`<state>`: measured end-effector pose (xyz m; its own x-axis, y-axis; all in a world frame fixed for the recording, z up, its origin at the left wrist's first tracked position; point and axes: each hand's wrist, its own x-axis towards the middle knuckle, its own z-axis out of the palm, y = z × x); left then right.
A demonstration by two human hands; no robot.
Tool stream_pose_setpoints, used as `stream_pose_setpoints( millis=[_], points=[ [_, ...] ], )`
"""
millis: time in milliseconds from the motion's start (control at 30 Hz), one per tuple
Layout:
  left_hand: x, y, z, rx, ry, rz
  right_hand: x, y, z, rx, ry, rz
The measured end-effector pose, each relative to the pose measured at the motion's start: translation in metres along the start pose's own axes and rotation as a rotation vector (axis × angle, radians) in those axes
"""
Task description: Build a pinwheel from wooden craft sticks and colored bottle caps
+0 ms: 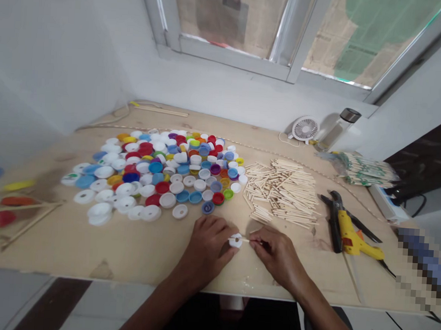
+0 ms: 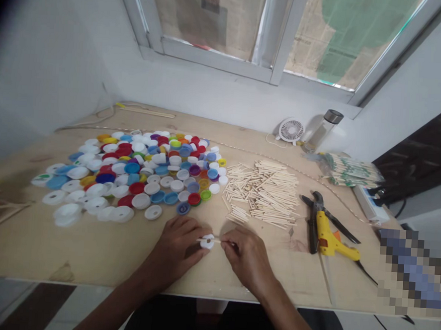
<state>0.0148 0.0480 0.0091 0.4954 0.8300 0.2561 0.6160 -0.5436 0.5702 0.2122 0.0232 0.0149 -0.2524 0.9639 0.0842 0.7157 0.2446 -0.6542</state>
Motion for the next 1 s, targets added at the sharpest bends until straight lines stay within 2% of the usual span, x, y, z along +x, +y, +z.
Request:
stream_pose_setpoints(
  millis=[233,1000],
  points=[
    [-0.0011,0.0001,0.0001,0.018,-0.029,-0.003,0.0003,-0.0007,-0.0008,-0.013,-0.009,-0.002],
    [-0.0019,-0.0006,0.0005,0.020,-0.017,0.012,0.0031,-0.0043,-0.0042,-0.068,-0.044,-0.018]
  ],
)
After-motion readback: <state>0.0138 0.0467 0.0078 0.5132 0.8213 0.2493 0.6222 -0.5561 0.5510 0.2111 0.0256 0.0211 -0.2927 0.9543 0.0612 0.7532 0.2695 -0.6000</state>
